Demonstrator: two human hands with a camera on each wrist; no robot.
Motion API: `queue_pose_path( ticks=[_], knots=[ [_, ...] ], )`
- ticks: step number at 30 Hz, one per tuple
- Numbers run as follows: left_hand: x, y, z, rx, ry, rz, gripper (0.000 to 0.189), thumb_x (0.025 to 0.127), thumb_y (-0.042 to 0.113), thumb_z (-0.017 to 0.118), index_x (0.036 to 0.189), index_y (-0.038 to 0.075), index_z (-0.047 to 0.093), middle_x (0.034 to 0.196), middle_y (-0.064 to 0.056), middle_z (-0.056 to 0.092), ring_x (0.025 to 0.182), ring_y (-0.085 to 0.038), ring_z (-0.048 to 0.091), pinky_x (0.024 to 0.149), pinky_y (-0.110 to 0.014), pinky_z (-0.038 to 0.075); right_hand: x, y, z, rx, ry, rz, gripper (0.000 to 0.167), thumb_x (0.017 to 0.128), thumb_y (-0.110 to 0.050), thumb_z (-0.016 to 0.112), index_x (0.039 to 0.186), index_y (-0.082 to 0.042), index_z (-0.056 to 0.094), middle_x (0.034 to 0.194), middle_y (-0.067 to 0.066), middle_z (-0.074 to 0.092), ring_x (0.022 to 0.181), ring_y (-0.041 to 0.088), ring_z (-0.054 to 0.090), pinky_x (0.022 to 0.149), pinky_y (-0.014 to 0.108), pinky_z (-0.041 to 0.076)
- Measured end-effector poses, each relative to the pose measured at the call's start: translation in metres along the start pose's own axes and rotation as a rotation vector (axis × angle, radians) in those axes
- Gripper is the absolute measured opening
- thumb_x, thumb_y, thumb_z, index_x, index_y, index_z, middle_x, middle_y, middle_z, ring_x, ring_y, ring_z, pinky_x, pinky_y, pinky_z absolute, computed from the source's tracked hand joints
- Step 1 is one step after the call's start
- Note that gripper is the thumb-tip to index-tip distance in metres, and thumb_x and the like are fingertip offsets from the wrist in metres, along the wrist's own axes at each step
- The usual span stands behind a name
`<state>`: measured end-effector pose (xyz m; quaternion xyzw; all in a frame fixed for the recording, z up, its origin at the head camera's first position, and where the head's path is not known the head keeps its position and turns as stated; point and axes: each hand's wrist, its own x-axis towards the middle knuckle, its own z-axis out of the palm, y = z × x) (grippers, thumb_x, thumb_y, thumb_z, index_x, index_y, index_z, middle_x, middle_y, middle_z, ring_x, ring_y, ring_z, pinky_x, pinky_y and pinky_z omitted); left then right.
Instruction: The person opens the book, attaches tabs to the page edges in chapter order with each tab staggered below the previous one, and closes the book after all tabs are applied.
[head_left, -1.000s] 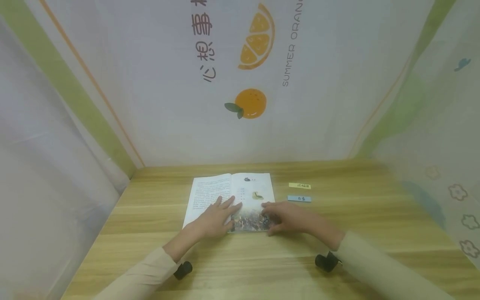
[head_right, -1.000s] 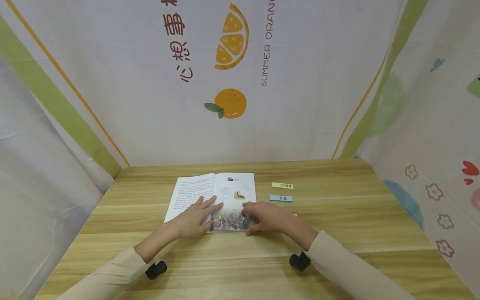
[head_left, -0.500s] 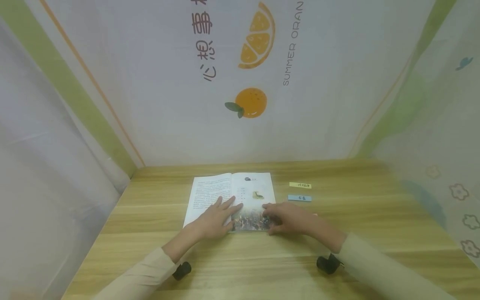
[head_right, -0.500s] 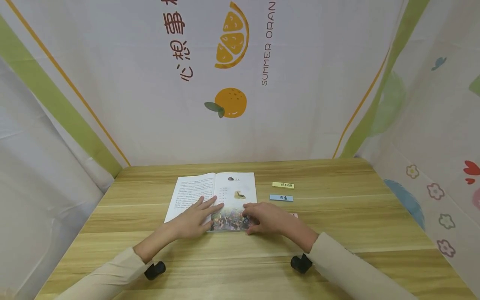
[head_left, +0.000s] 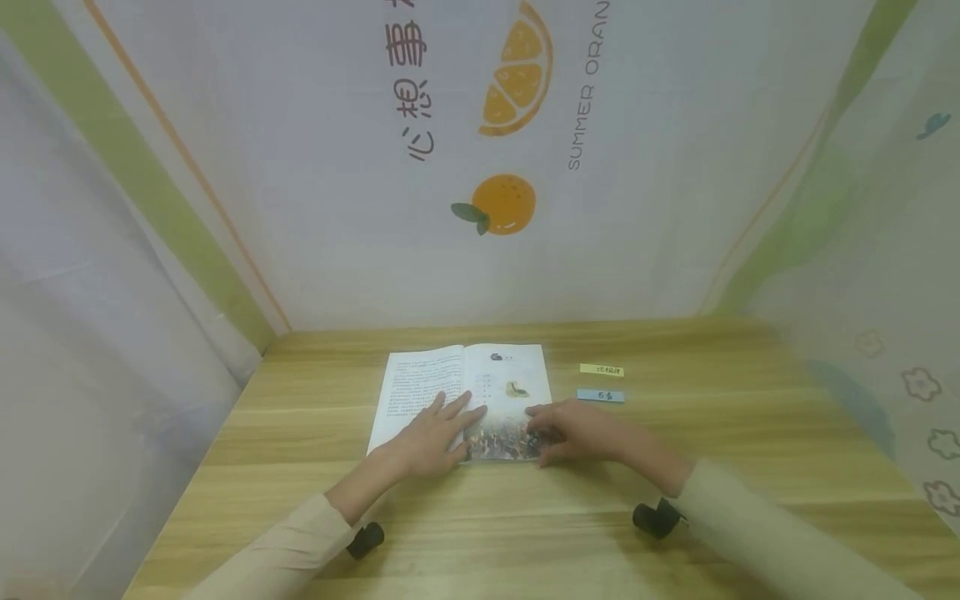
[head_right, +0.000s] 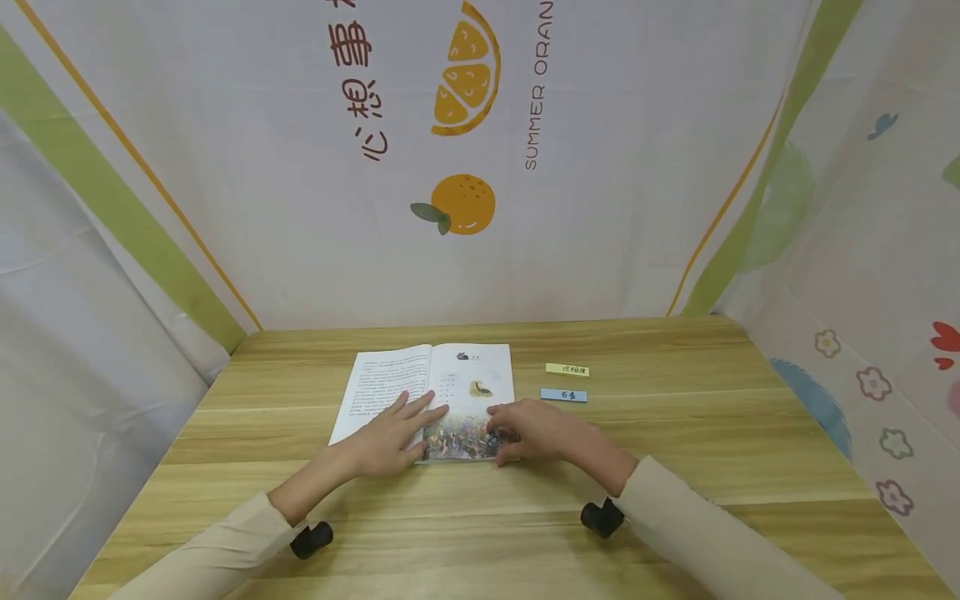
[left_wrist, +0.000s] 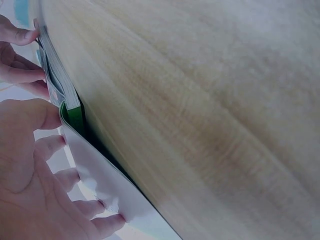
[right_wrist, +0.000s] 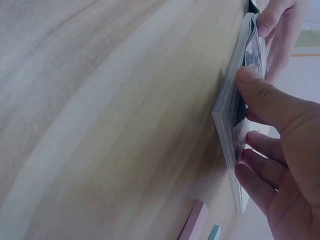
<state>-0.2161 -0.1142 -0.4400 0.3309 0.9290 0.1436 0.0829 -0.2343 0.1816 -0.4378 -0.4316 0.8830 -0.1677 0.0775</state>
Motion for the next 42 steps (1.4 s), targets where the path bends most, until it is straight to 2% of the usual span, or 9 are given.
queue_pose_path(
  ticks=[4,7,11,16,18,21,26,32,42],
  knots=[
    [0.000,0.000,0.000,0.006,0.002,0.011,0.057,0.105,0.025,0.054,0.158,0.012,0.038,0.162,-0.023,0.023,0.143,-0.057,0.016,0.114,-0.066,0.020,0.000,-0.001,-0.003,-0.009,0.000,-0.023,0.034,0.089,-0.019,0.079,0.120,-0.010,0.072,0.137,0.015,0.061,0.096,0.017,0.069,0.086,0.030,0.056],
    [0.000,0.000,0.000,0.009,0.003,0.015,0.057,0.104,0.024,0.054,0.158,0.012,0.038,0.162,-0.024,0.023,0.143,-0.058,0.016,0.114,-0.065,0.020,0.000,-0.003,-0.003,-0.026,0.007,-0.033,0.035,0.086,-0.010,0.077,0.120,-0.009,0.071,0.135,0.016,0.062,0.082,0.010,0.065,0.078,0.026,0.056],
    [0.001,0.001,0.000,-0.007,-0.012,-0.007,0.061,0.102,0.027,0.057,0.158,0.013,0.038,0.163,-0.022,0.022,0.143,-0.058,0.014,0.113,-0.068,0.019,0.000,-0.004,-0.002,-0.044,0.024,-0.021,0.037,0.083,-0.005,0.075,0.120,-0.007,0.071,0.132,0.014,0.065,0.087,0.010,0.065,0.082,0.028,0.057],
    [0.003,0.004,0.001,-0.027,-0.019,-0.025,0.075,0.095,0.042,0.067,0.158,0.015,0.037,0.164,-0.020,0.020,0.146,-0.054,0.010,0.113,-0.070,0.014,0.002,-0.003,0.001,-0.027,0.064,-0.027,0.030,0.081,-0.002,0.074,0.110,-0.008,0.072,0.104,0.000,0.069,0.083,0.008,0.063,0.077,0.025,0.056],
    [0.004,0.005,0.002,-0.037,-0.007,-0.016,0.081,0.092,0.048,0.070,0.158,0.014,0.037,0.165,-0.020,0.020,0.147,-0.052,0.010,0.113,-0.070,0.013,0.003,-0.002,0.002,-0.015,0.080,-0.041,0.023,0.080,0.000,0.072,0.100,-0.011,0.071,0.090,-0.007,0.063,0.075,0.005,0.058,0.069,0.022,0.054],
    [0.005,0.008,0.001,-0.058,0.005,-0.014,0.087,0.088,0.053,0.074,0.157,0.014,0.038,0.165,-0.019,0.020,0.147,-0.052,0.010,0.113,-0.070,0.012,0.005,-0.002,0.002,0.006,0.095,-0.057,0.020,0.079,0.002,0.070,0.089,-0.015,0.066,0.080,-0.012,0.055,0.069,0.005,0.052,0.063,0.021,0.051],
    [0.008,0.010,-0.004,-0.075,0.007,-0.026,0.086,0.087,0.050,0.078,0.155,0.011,0.042,0.163,-0.019,0.024,0.146,-0.052,0.016,0.115,-0.067,0.016,0.005,-0.005,0.001,0.022,0.104,-0.054,0.018,0.080,0.003,0.068,0.088,-0.013,0.066,0.080,-0.009,0.057,0.069,0.006,0.051,0.064,0.022,0.051],
    [0.010,0.009,-0.006,-0.098,0.022,0.002,0.086,0.085,0.045,0.081,0.152,0.005,0.044,0.160,-0.023,0.029,0.144,-0.053,0.021,0.116,-0.063,0.018,0.005,-0.004,0.001,-0.003,0.113,-0.052,0.017,0.080,0.002,0.068,0.089,-0.013,0.065,0.082,-0.011,0.057,0.070,0.006,0.052,0.063,0.022,0.050],
    [0.015,0.012,-0.003,-0.071,0.035,-0.031,0.090,0.082,0.049,0.082,0.153,0.009,0.043,0.160,-0.021,0.030,0.141,-0.057,0.025,0.106,-0.074,0.027,0.005,-0.004,0.002,0.003,0.115,-0.042,0.019,0.083,0.000,0.070,0.096,-0.013,0.068,0.088,-0.010,0.061,0.075,0.005,0.055,0.068,0.022,0.053]
  ],
)
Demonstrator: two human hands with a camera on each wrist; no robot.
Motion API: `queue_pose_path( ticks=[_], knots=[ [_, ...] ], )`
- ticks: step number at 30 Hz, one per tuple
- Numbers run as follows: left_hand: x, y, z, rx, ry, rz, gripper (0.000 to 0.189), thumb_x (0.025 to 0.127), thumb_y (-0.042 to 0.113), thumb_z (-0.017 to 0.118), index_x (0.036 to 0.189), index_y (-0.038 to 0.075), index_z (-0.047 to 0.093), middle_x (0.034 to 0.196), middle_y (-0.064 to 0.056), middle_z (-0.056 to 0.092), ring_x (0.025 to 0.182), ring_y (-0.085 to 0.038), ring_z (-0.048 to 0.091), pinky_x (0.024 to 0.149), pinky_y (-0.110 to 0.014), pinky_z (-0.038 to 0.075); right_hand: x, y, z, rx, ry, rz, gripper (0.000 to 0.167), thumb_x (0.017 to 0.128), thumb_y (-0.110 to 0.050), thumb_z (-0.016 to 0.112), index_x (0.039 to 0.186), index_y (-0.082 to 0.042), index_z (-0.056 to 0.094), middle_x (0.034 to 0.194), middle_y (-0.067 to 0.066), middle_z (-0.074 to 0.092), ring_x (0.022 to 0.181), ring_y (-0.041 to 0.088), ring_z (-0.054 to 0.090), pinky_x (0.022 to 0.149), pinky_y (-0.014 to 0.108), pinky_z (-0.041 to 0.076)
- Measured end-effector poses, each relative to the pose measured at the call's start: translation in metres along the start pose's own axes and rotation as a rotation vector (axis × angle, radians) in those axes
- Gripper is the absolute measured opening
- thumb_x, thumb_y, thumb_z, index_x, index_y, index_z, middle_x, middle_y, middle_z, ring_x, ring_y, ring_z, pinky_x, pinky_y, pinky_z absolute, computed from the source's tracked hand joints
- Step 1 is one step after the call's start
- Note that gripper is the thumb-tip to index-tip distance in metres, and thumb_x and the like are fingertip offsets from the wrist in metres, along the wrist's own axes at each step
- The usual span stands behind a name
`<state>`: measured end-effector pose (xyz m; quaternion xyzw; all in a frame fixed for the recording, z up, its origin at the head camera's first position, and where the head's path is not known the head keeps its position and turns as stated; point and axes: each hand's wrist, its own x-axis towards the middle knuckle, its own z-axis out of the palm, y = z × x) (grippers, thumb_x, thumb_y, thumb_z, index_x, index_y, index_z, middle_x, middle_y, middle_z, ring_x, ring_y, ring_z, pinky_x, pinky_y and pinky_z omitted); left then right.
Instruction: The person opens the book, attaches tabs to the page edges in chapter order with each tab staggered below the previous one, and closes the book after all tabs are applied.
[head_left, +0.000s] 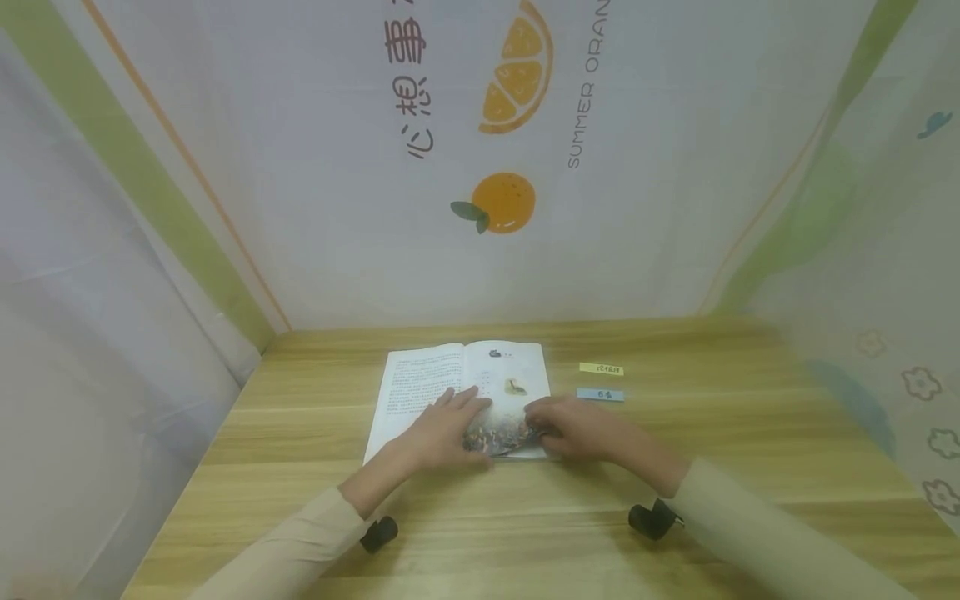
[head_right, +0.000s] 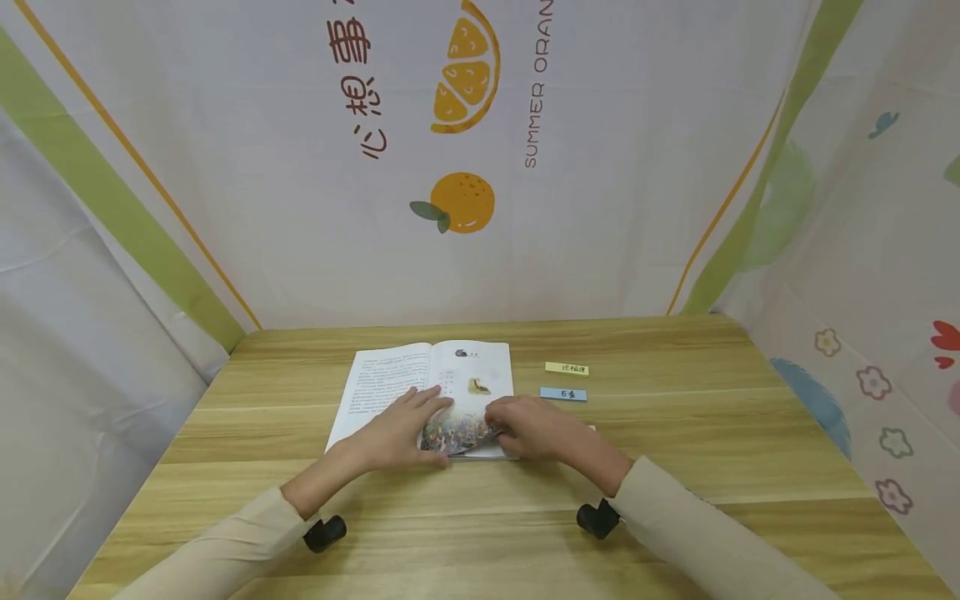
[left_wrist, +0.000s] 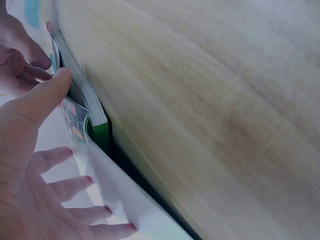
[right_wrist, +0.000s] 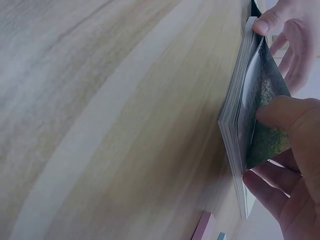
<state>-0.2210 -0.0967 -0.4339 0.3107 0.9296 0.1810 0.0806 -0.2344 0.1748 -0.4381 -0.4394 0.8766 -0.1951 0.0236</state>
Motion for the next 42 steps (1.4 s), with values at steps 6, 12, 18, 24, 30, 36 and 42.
queue_pose_path(
  ticks=[6,12,18,24,30,36,42],
  knots=[
    [0.001,-0.001,-0.004,-0.019,0.002,0.039,0.089,0.081,0.046,0.084,0.150,0.004,0.045,0.157,-0.025,0.034,0.144,-0.048,0.028,0.118,-0.059,0.018,0.000,0.001,-0.001,0.011,-0.003,-0.007,0.020,0.081,0.000,0.071,0.095,-0.013,0.068,0.084,-0.013,0.056,0.072,0.005,0.052,0.065,0.022,0.051],
    [0.001,-0.002,-0.008,-0.029,0.005,0.065,0.092,0.080,0.046,0.085,0.149,0.001,0.045,0.155,-0.026,0.036,0.144,-0.042,0.031,0.120,-0.054,0.016,-0.004,0.004,-0.004,0.012,-0.033,0.013,0.031,0.080,0.001,0.074,0.109,-0.011,0.067,0.100,-0.004,0.063,0.084,0.010,0.059,0.075,0.026,0.055],
    [0.000,-0.001,-0.010,-0.058,0.001,0.039,0.091,0.080,0.045,0.086,0.150,0.003,0.045,0.157,-0.023,0.036,0.143,-0.042,0.032,0.118,-0.055,0.023,-0.014,0.009,-0.013,-0.035,-0.013,0.042,0.056,0.085,-0.007,0.079,0.136,0.001,0.057,0.137,0.016,0.058,0.122,0.033,0.058,0.102,0.046,0.049],
    [-0.001,-0.002,-0.012,-0.078,0.002,0.042,0.093,0.080,0.043,0.087,0.151,0.002,0.043,0.157,-0.023,0.036,0.144,-0.040,0.033,0.117,-0.053,0.025,-0.023,0.015,-0.016,-0.048,-0.005,0.066,0.055,0.089,-0.008,0.077,0.138,0.003,0.054,0.139,0.018,0.056,0.127,0.036,0.054,0.106,0.049,0.045],
    [-0.003,-0.006,-0.013,-0.105,0.012,0.069,0.095,0.079,0.042,0.087,0.151,-0.001,0.042,0.155,-0.025,0.037,0.143,-0.041,0.034,0.117,-0.053,0.026,-0.028,0.016,-0.016,-0.046,-0.017,0.079,0.054,0.091,-0.009,0.076,0.139,0.003,0.053,0.140,0.019,0.055,0.129,0.038,0.052,0.108,0.051,0.042],
    [-0.006,-0.009,-0.018,-0.145,0.030,0.085,0.097,0.079,0.042,0.088,0.151,0.000,0.040,0.156,-0.024,0.037,0.143,-0.040,0.034,0.117,-0.054,0.027,-0.030,0.019,-0.014,-0.059,-0.013,0.084,0.054,0.090,-0.008,0.077,0.138,0.002,0.054,0.139,0.019,0.056,0.128,0.037,0.053,0.107,0.051,0.043],
    [-0.010,-0.016,-0.021,-0.139,0.054,0.110,0.102,0.080,0.037,0.088,0.157,0.002,0.029,0.160,-0.020,0.031,0.146,-0.036,0.029,0.117,-0.050,0.026,-0.032,0.022,-0.013,-0.058,0.001,0.079,0.053,0.090,-0.008,0.076,0.137,0.005,0.055,0.137,0.019,0.058,0.127,0.037,0.053,0.107,0.051,0.043]
  ],
)
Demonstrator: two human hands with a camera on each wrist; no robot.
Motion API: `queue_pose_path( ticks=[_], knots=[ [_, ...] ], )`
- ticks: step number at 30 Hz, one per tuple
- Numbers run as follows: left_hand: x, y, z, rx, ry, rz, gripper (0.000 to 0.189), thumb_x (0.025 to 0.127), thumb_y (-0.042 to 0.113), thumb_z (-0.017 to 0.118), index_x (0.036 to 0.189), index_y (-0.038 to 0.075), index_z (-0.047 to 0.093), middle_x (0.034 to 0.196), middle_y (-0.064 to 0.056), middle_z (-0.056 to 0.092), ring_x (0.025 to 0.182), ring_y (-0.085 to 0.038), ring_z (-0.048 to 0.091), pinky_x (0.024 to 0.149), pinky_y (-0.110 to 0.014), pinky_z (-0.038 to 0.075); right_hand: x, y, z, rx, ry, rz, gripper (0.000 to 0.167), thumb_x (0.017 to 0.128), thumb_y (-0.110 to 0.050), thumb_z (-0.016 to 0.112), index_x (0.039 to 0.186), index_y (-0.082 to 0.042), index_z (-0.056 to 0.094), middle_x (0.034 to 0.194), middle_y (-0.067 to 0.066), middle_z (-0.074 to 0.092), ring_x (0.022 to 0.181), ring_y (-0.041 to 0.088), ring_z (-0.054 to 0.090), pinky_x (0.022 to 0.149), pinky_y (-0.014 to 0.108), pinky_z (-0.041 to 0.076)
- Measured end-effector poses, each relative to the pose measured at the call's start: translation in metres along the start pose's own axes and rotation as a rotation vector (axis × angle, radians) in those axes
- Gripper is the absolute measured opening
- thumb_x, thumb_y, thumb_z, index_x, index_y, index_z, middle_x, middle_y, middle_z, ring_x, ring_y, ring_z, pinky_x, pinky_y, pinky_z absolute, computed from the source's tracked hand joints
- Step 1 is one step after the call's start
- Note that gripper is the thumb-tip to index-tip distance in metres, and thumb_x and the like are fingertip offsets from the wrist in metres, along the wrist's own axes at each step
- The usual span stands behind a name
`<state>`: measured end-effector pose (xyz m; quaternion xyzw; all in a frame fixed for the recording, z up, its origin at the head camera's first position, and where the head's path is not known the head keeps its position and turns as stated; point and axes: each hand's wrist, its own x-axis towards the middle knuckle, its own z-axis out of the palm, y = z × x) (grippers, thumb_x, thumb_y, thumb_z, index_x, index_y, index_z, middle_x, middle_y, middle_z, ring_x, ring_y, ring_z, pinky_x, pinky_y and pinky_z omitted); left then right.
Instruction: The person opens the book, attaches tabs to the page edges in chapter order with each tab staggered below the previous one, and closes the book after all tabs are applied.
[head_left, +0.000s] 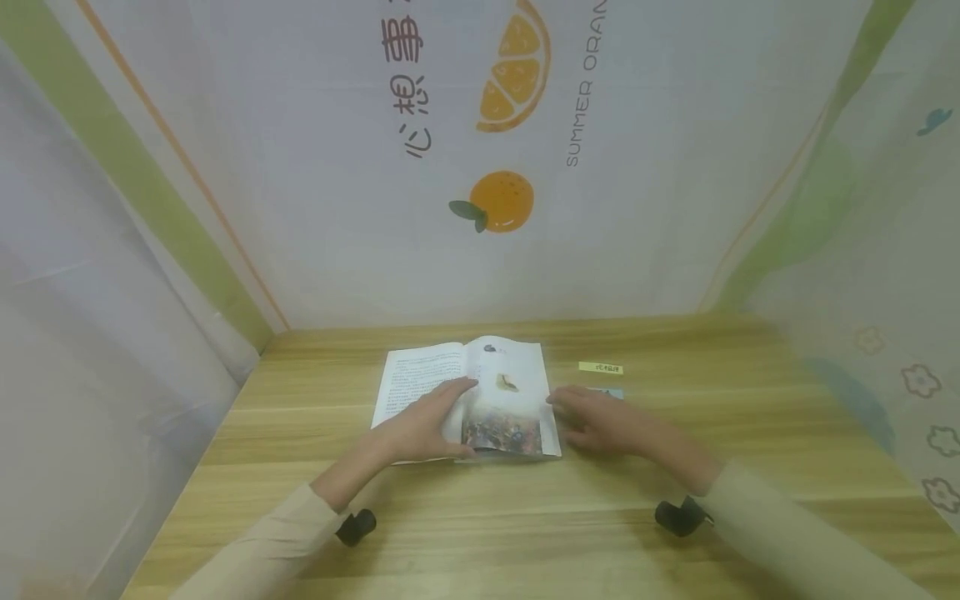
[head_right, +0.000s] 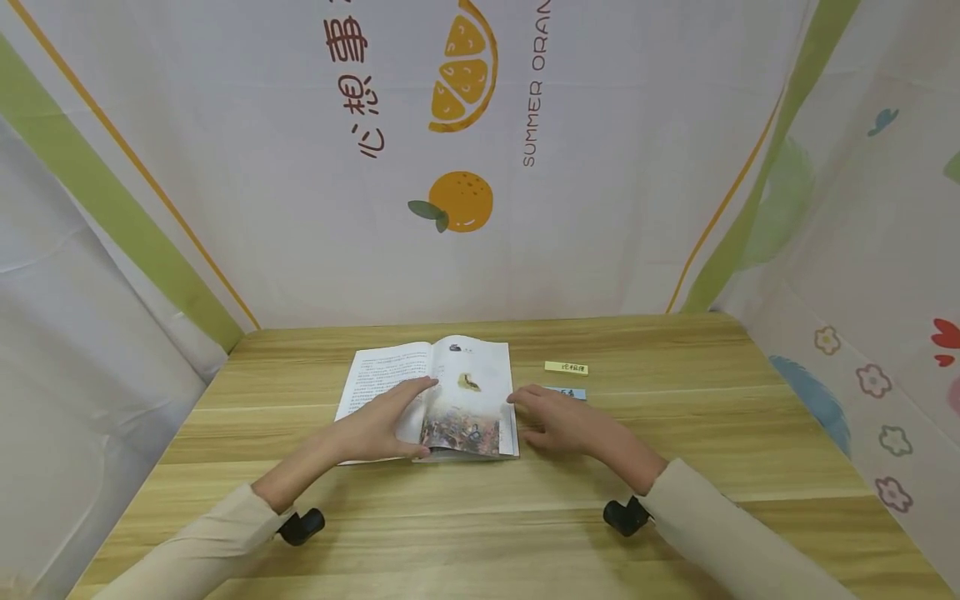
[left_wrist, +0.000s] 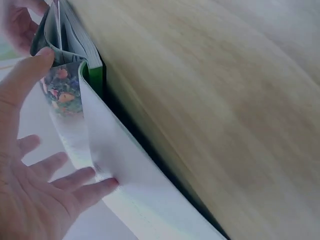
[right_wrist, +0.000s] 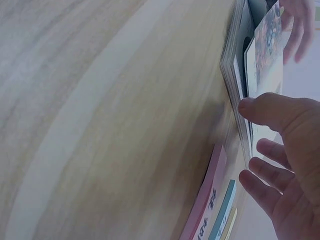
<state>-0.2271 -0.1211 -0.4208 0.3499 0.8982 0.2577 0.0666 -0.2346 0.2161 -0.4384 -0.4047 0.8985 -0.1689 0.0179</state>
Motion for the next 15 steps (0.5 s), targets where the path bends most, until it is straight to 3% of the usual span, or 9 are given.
queue_pose_path(
  ticks=[4,10,15],
  knots=[
    [-0.005,-0.005,-0.002,0.012,0.054,0.042,0.112,0.078,0.030,0.088,0.161,0.005,0.018,0.164,-0.021,0.021,0.149,-0.037,0.022,0.118,-0.052,0.022,-0.001,0.003,0.001,0.015,0.004,0.004,0.051,0.091,-0.008,0.074,0.137,0.004,0.055,0.135,0.018,0.059,0.126,0.035,0.054,0.106,0.050,0.045],
    [-0.017,-0.008,-0.004,0.000,0.207,0.070,0.123,0.069,0.018,0.086,0.164,0.012,0.008,0.168,-0.013,0.005,0.151,-0.042,0.008,0.115,-0.063,0.018,-0.003,0.001,0.000,0.047,0.011,0.034,0.046,0.093,-0.007,0.072,0.135,0.003,0.057,0.131,0.016,0.061,0.118,0.031,0.058,0.101,0.049,0.049],
    [-0.025,-0.008,-0.013,-0.016,0.340,0.094,0.121,0.072,0.010,0.082,0.163,0.012,0.002,0.168,-0.017,0.003,0.151,-0.040,0.003,0.114,-0.069,0.015,-0.003,0.003,0.002,0.049,0.015,0.050,0.044,0.094,-0.009,0.072,0.134,0.002,0.058,0.129,0.014,0.062,0.116,0.028,0.058,0.101,0.047,0.049]
  ],
)
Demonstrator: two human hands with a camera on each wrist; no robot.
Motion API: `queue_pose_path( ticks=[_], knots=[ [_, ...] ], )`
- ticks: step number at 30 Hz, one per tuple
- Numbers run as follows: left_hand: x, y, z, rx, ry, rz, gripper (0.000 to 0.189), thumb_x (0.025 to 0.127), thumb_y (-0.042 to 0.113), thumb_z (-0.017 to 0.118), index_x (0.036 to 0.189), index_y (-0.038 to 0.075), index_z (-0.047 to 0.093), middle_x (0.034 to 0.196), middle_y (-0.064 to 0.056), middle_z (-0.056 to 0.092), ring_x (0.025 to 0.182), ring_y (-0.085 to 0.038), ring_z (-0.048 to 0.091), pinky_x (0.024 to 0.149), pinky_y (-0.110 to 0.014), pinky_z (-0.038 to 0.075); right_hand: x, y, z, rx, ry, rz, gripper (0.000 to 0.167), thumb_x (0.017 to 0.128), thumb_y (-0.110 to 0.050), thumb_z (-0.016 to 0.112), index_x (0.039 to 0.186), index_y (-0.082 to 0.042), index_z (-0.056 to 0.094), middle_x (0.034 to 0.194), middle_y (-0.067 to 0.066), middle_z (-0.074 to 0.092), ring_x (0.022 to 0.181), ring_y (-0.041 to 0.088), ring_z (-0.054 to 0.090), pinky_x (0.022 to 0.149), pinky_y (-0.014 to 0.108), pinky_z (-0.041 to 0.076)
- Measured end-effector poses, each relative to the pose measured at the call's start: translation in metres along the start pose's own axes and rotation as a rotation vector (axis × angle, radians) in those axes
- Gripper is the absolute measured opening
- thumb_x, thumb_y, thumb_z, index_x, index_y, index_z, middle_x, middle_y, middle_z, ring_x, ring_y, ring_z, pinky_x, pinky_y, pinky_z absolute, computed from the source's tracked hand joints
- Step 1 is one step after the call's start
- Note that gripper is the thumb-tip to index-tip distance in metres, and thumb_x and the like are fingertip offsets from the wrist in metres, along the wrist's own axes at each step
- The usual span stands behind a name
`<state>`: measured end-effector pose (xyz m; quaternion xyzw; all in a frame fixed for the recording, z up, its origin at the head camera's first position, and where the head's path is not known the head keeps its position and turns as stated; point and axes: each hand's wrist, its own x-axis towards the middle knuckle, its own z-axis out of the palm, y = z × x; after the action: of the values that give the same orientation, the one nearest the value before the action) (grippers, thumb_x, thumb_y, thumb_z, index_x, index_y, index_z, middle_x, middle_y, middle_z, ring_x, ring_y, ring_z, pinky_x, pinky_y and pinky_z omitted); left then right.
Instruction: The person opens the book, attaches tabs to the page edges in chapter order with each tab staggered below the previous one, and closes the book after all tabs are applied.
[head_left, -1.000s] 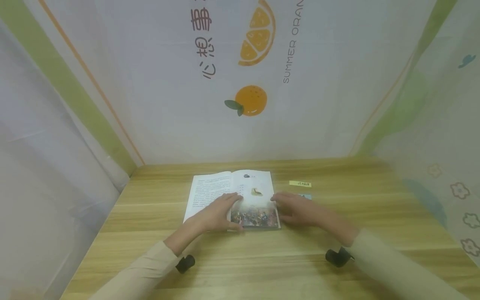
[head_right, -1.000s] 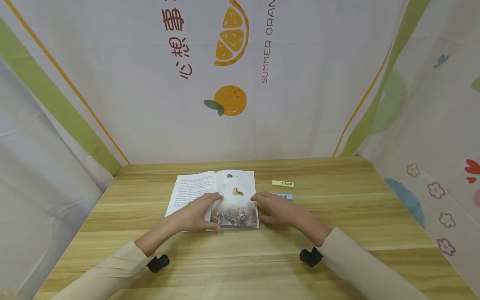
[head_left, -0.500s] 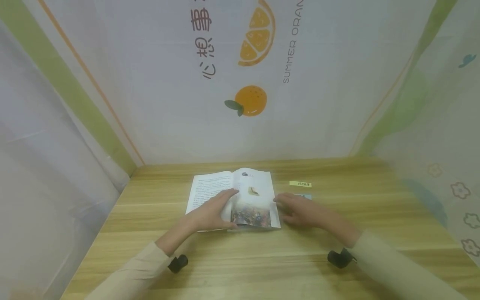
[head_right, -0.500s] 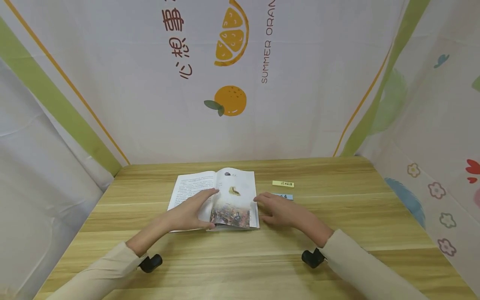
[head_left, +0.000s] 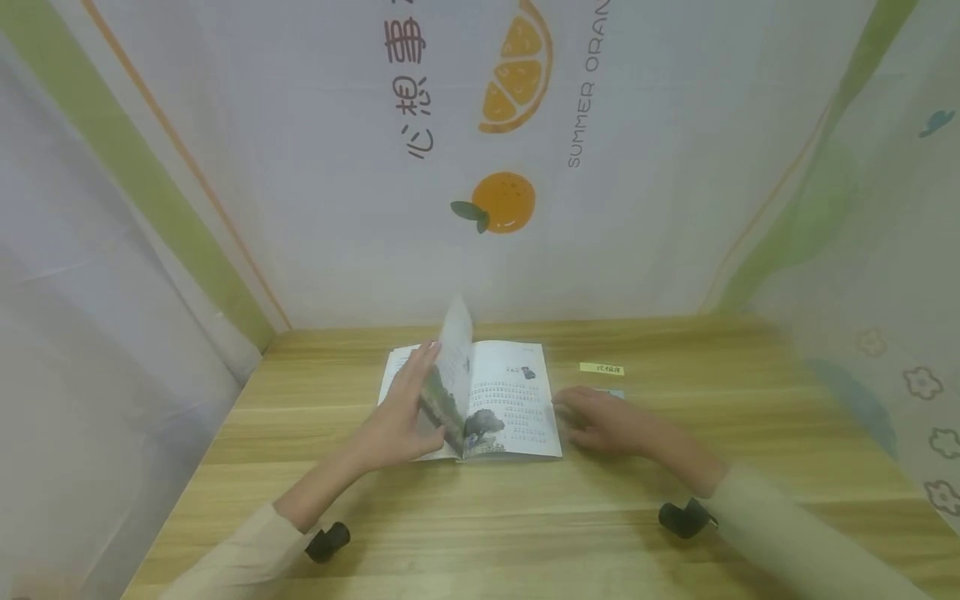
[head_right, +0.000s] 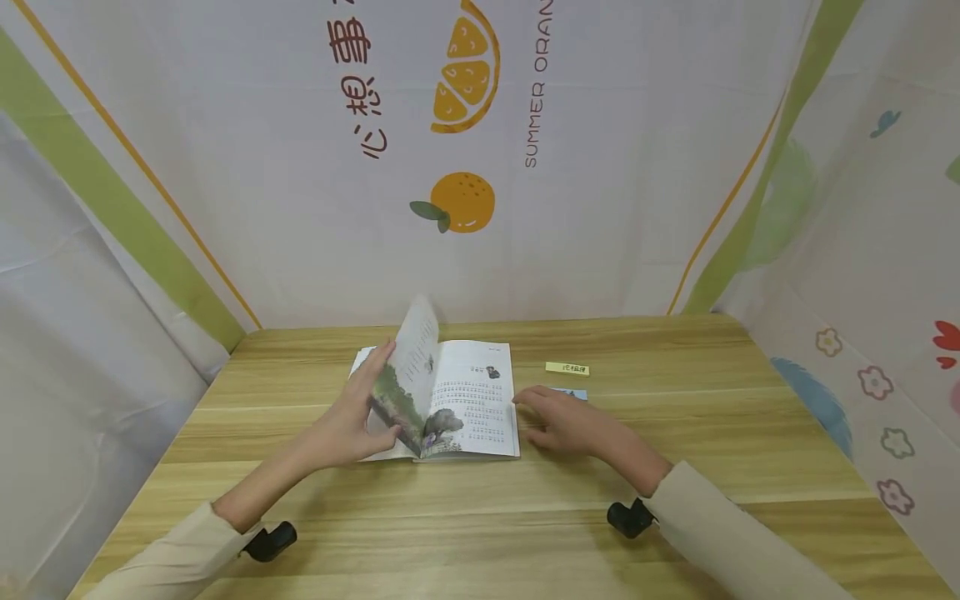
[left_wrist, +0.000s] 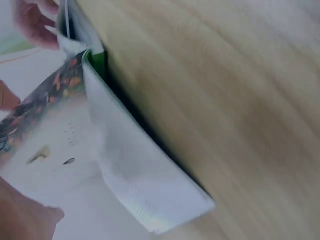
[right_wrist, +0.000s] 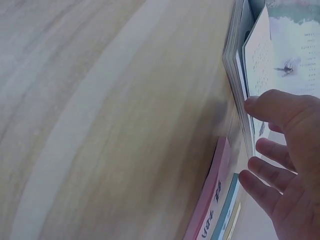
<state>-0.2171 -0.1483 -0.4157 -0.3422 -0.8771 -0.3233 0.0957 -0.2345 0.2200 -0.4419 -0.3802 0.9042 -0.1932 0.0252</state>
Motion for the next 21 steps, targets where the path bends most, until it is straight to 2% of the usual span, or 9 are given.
queue_pose_path(
  ticks=[5,10,15,19,21],
  knots=[
    [-0.002,-0.007,-0.013,0.049,0.144,0.009,0.117,0.075,0.005,0.080,0.162,0.005,0.003,0.165,-0.024,0.008,0.150,-0.042,0.009,0.117,-0.064,0.015,0.001,0.002,0.000,-0.012,0.023,-0.033,0.047,0.091,-0.007,0.074,0.134,0.003,0.058,0.128,0.016,0.063,0.116,0.029,0.059,0.101,0.048,0.049],
    [-0.007,-0.018,-0.021,0.085,0.176,-0.016,0.115,0.073,0.005,0.083,0.161,0.002,0.009,0.165,-0.024,0.008,0.150,-0.044,0.009,0.117,-0.063,0.014,0.002,-0.001,-0.003,-0.015,0.013,-0.041,0.047,0.092,-0.006,0.072,0.135,0.004,0.057,0.131,0.016,0.062,0.121,0.032,0.057,0.104,0.049,0.047],
    [-0.008,-0.025,-0.018,0.176,0.114,-0.070,0.108,0.072,0.008,0.083,0.158,-0.002,0.018,0.160,-0.033,0.016,0.147,-0.051,0.011,0.116,-0.067,0.011,0.007,-0.008,-0.005,0.011,-0.008,-0.029,0.046,0.093,-0.008,0.071,0.135,0.005,0.057,0.134,0.017,0.060,0.125,0.034,0.055,0.106,0.050,0.045],
    [-0.008,-0.027,-0.007,0.317,0.010,-0.129,0.104,0.075,0.016,0.083,0.157,-0.003,0.022,0.157,-0.037,0.018,0.143,-0.058,0.014,0.112,-0.073,0.016,0.014,-0.014,-0.002,0.053,-0.028,-0.024,0.045,0.094,-0.009,0.070,0.136,0.004,0.056,0.138,0.017,0.058,0.129,0.035,0.052,0.108,0.051,0.042],
    [-0.008,-0.025,-0.001,0.347,-0.043,-0.158,0.101,0.077,0.017,0.082,0.157,-0.002,0.024,0.158,-0.037,0.017,0.142,-0.060,0.014,0.110,-0.075,0.019,0.017,-0.016,0.001,0.062,-0.038,-0.019,0.046,0.094,-0.010,0.070,0.137,0.003,0.056,0.140,0.016,0.057,0.131,0.034,0.050,0.110,0.050,0.040]
  ],
)
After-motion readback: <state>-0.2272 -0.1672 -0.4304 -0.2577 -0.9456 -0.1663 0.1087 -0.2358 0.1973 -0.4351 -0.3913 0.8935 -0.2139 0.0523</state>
